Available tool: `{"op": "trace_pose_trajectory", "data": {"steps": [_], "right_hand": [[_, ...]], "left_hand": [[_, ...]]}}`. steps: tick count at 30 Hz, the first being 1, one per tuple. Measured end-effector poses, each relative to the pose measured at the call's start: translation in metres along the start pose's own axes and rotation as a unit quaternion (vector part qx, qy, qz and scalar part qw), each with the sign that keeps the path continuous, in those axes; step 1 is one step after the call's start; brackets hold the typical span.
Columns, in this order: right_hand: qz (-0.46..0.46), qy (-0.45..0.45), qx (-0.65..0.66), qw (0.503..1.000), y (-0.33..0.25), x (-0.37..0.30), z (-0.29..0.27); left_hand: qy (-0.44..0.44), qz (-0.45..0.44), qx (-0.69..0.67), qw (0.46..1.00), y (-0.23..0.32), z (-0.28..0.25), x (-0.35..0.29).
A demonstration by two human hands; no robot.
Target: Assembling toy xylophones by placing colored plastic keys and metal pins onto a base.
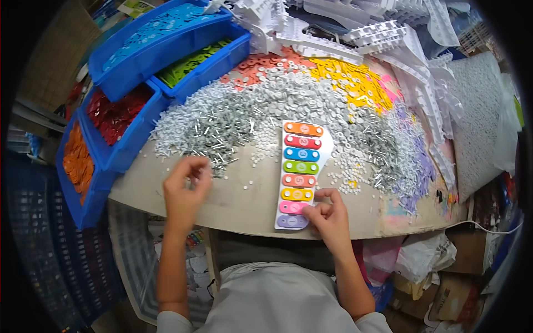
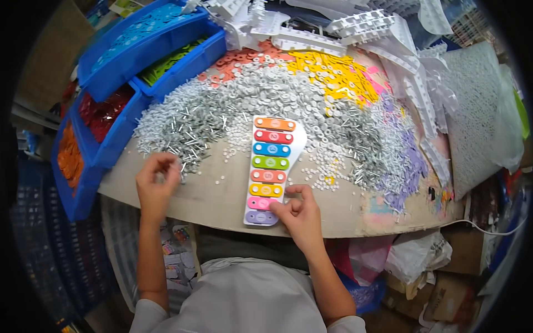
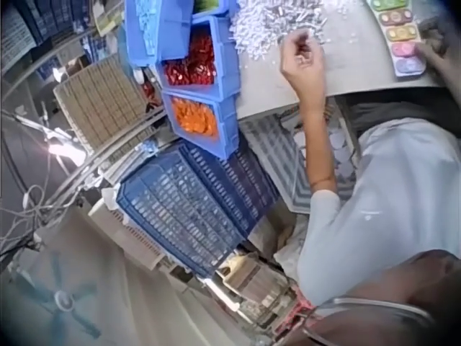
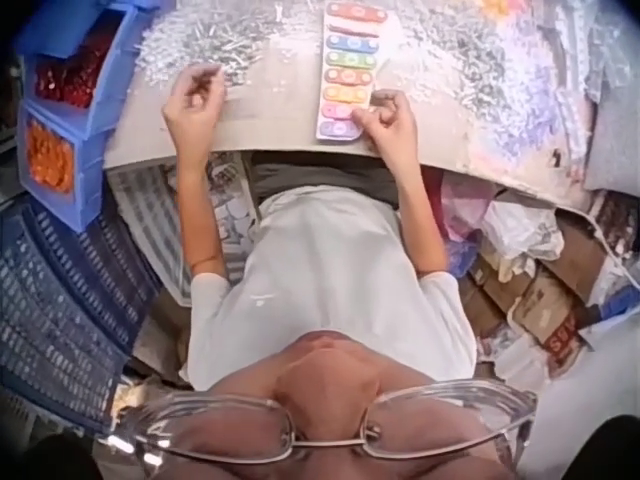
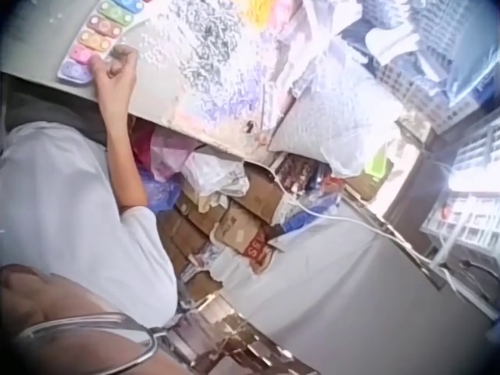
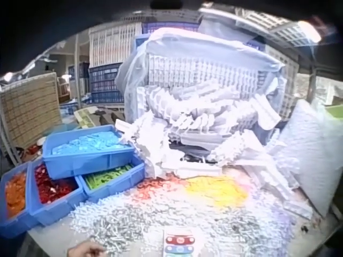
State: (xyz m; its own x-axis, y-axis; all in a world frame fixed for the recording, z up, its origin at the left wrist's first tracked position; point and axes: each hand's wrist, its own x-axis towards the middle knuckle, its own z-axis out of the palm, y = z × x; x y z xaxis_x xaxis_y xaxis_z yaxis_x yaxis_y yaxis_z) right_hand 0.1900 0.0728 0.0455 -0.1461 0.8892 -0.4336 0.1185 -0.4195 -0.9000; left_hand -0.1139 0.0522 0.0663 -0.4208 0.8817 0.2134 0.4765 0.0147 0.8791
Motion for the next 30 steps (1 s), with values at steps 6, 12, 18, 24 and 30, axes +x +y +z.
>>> {"op": "trace_pose_trajectory", "data": {"steps": [6,12,18,24,30], "right_hand": [[0.024,-0.029,-0.003,0.999,-0.003,0.001,-0.006],[0.026,-0.043,-0.004,0.999,0.001,0.004,-0.011],[0.035,-0.063,-0.013,0.997,0.000,0.006,-0.012],[0.024,-0.061,-0.006,0.998,0.000,0.004,-0.010],[0.038,-0.075,0.001,0.996,0.001,0.006,-0.014]], "left_hand": [[-0.251,-0.139,-0.278,0.916,0.018,0.052,-0.036],[-0.331,-0.282,-0.370,0.821,0.011,0.071,-0.045],[-0.347,-0.281,-0.362,0.819,0.009,0.075,-0.042],[-0.362,-0.292,-0.329,0.822,0.011,0.075,-0.039],[-0.399,-0.203,-0.168,0.878,0.014,0.080,-0.040]]}}
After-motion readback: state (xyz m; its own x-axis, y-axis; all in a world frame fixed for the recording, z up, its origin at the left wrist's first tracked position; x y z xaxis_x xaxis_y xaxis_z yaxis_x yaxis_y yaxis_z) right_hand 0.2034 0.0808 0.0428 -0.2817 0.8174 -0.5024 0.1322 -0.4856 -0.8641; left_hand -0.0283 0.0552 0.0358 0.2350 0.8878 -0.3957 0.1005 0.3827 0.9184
